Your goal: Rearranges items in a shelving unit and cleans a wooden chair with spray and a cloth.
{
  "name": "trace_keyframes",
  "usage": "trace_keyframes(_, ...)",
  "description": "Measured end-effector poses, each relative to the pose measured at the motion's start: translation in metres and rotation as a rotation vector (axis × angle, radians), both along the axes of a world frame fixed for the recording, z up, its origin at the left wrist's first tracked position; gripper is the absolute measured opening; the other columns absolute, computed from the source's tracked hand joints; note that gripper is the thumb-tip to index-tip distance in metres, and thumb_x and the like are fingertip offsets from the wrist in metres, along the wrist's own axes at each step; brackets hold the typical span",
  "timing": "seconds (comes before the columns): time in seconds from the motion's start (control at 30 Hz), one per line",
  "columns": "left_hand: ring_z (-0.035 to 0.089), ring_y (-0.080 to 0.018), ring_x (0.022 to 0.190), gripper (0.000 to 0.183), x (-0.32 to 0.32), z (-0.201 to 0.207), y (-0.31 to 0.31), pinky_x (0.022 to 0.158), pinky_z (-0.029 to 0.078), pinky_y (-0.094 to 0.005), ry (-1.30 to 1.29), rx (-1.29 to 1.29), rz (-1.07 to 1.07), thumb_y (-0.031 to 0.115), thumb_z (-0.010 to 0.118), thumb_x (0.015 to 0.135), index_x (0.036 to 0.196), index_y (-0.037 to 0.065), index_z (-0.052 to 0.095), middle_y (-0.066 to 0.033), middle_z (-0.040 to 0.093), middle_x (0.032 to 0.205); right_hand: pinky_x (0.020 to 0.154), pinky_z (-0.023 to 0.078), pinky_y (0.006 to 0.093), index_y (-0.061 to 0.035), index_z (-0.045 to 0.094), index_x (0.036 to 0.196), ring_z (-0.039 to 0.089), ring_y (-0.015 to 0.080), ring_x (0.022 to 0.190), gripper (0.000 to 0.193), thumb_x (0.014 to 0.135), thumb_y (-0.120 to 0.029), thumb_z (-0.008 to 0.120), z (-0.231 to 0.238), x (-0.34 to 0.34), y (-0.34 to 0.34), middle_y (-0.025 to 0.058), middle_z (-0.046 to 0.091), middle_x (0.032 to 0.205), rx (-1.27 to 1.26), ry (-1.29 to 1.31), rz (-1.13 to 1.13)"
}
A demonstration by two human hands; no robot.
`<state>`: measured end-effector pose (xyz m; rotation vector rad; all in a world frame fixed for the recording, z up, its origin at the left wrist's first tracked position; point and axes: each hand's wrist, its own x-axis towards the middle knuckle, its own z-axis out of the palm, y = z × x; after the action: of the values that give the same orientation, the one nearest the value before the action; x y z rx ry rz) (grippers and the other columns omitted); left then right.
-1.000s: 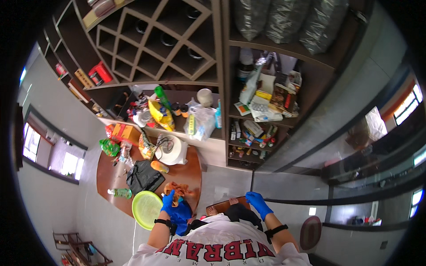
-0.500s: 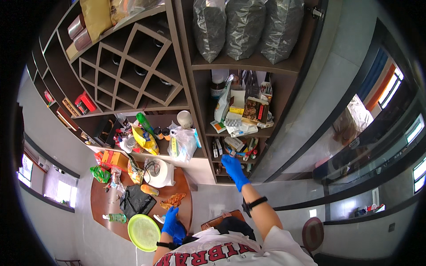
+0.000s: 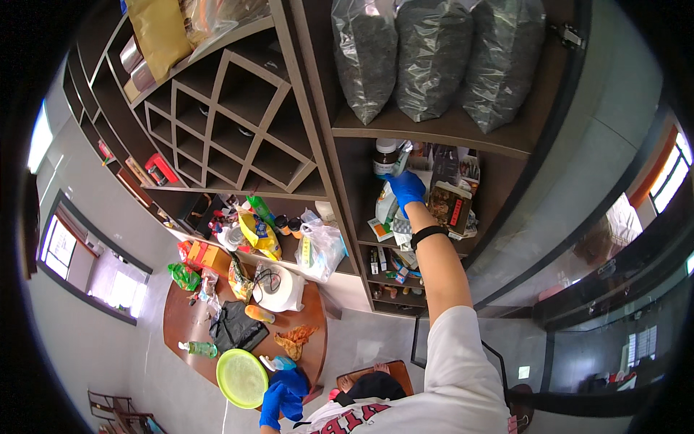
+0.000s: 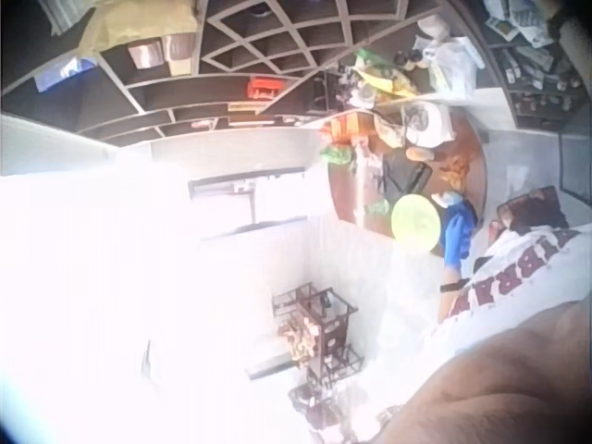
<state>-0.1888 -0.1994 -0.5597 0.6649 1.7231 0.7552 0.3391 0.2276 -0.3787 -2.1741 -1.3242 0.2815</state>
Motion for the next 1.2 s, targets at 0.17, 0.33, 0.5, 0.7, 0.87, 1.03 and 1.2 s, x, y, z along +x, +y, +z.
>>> trace_keyframes(0.17,0.054,-0.0119,0.053,0.030,0.013,-0.008,-0.004,0.047,0.044,-0.0222,-0.131,-0.042,0.053,0.017,0.059,0.085,0.111,0.003,0.055,-0.0054,0.060,0.075,0.068,0.050,0.0439,-0.0041,0.067,0.079,0.062,0.0357,0.079,0.037,0.082,-0.038,0.053,-0.040,0.027,0.021,0.0195,0.064,0.083,0.043,0.013,-0.007)
trace_keyframes(0.33,0.048,-0.0094,0.046,0.031,0.013,-0.009,-0.003,0.042,0.038,-0.0205,-0.135,-0.052,0.047,0.017,0.058,0.086,0.113,0.003,0.055,-0.0037,0.058,0.070,0.053,0.045,0.0469,-0.0057,0.063,0.068,0.059,0.0356,0.060,0.031,0.085,-0.029,0.052,-0.034,-0.018,-0.010,0.0169,0.061,0.069,0.383,-0.300,0.000)
trace_keyframes(0.5,0.055,-0.0112,0.065,0.038,0.015,-0.009,0.012,0.056,0.046,-0.0230,0.023,-0.003,-0.058,0.018,0.060,0.085,0.118,0.002,0.053,-0.0054,0.061,0.086,0.051,0.044,0.0433,-0.0142,0.067,0.096,0.056,0.0340,0.058,0.022,0.082,-0.012,0.050,-0.045,-0.056,-0.016,0.0158,0.059,0.069,0.561,-0.274,-0.020)
trace_keyframes(0.7,0.057,-0.0141,0.088,0.040,0.020,-0.011,0.030,0.077,0.047,-0.0255,0.079,0.014,-0.173,0.019,0.061,0.085,0.119,0.000,0.053,-0.0088,0.060,0.106,0.048,0.046,0.0429,-0.0076,0.061,0.081,0.059,0.0350,0.058,0.016,0.085,-0.020,0.052,-0.107,-0.061,0.003,0.0186,0.061,0.072,0.475,-0.234,0.054)
trace_keyframes(0.87,0.057,-0.0136,0.084,0.040,0.023,-0.005,0.027,0.073,0.047,-0.0246,0.129,0.033,-0.226,0.020,0.060,0.085,0.119,0.000,0.053,-0.0090,0.061,0.105,0.055,0.047,0.0452,-0.0065,0.061,0.083,0.060,0.0368,0.064,0.019,0.083,-0.024,0.054,-0.092,-0.063,0.004,0.0180,0.062,0.075,0.443,-0.204,0.094)
trace_keyframes(1.03,0.053,-0.0091,0.062,0.039,0.046,0.025,0.037,0.052,0.044,-0.0213,0.044,-0.041,-0.205,0.020,0.059,0.085,0.120,0.004,0.053,-0.0056,0.061,0.089,0.064,0.048,0.0435,-0.0080,0.064,0.095,0.060,0.0364,0.075,0.027,0.082,-0.030,0.055,-0.065,-0.058,-0.034,0.0181,0.063,0.084,0.408,-0.032,0.076)
trace_keyframes(1.2,0.055,-0.0123,0.079,0.040,0.046,0.011,0.037,0.067,0.045,-0.0242,0.004,0.016,-0.176,0.019,0.060,0.084,0.119,0.001,0.053,-0.0064,0.061,0.095,0.060,0.049,0.0370,-0.0096,0.062,0.094,0.061,0.0315,0.072,0.013,0.083,-0.015,0.058,-0.074,-0.051,-0.110,0.0148,0.063,0.082,0.744,-0.043,0.024)
